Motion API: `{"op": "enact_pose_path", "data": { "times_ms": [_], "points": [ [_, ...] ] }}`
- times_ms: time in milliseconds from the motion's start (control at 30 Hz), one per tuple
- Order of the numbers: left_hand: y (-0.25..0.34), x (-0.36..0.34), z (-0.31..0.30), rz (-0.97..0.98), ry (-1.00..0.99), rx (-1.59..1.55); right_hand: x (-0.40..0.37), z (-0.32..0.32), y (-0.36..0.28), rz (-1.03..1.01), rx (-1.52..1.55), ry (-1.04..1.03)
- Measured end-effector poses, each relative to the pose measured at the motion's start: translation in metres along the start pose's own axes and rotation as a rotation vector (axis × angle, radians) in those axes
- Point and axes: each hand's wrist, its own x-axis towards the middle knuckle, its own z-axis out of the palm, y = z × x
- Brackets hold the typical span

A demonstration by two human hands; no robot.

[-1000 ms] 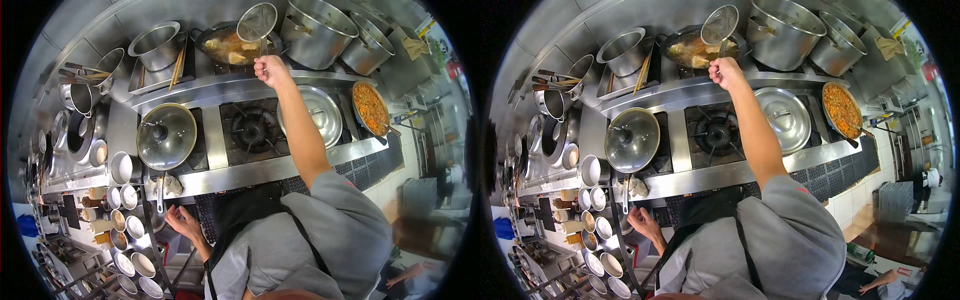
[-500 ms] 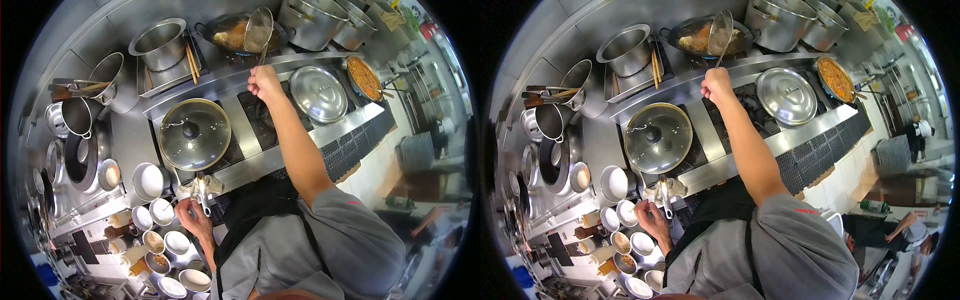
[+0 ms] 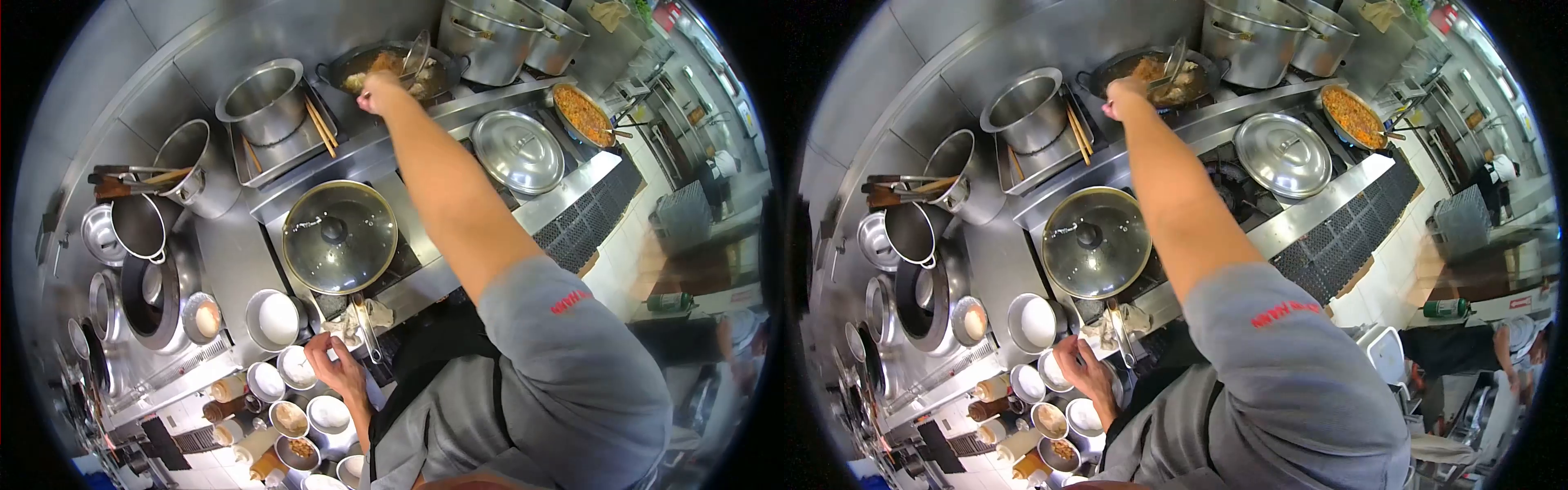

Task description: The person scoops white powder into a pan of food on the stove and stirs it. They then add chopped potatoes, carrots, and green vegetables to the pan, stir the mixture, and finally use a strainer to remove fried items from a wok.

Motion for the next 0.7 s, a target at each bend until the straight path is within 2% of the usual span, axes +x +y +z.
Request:
{"op": "enact_pose_path", "data": {
  "times_ms": [33,67,100,133,200,300,333,400,467,533,600,700],
  "points": [
    [0.000,0.000,-0.001,-0.037,-0.005,-0.003,0.023,0.010,0.011,-0.089,-0.131,-0.068],
    [-0.007,-0.001,0.000,0.005,0.012,-0.026,0.044,0.022,0.016,-0.182,-0.262,-0.136],
    [-0.009,-0.001,-0.003,0.018,0.008,-0.020,0.029,0.032,0.005,0.058,-0.039,-0.051],
    [-0.009,0.000,-0.004,0.026,0.004,-0.013,0.016,0.034,0.004,0.020,-0.078,-0.083],
    [-0.006,0.004,-0.005,0.074,0.029,-0.004,0.015,0.040,0.006,0.074,-0.006,-0.065],
    [-0.009,0.003,-0.012,0.053,0.074,0.005,0.060,0.018,0.021,0.258,0.270,-0.259],
    [-0.009,0.003,-0.012,0.044,0.072,0.004,0.096,0.009,0.035,0.213,0.315,-0.342],
    [-0.006,0.004,-0.010,0.030,0.093,0.041,0.089,-0.035,0.027,0.400,0.302,-0.389],
    [-0.008,0.006,-0.005,0.043,0.078,0.057,0.098,-0.065,0.022,0.573,0.221,-0.573],
    [-0.008,0.008,-0.001,0.078,0.056,0.100,0.101,-0.083,0.020,0.509,0.114,-0.535],
    [-0.002,0.011,0.003,0.038,0.068,0.119,0.095,-0.093,0.023,0.316,-0.011,-0.374],
    [0.012,0.014,0.013,-0.033,0.066,0.138,0.102,-0.108,0.027,0.394,0.111,-0.456]
  ]
}}
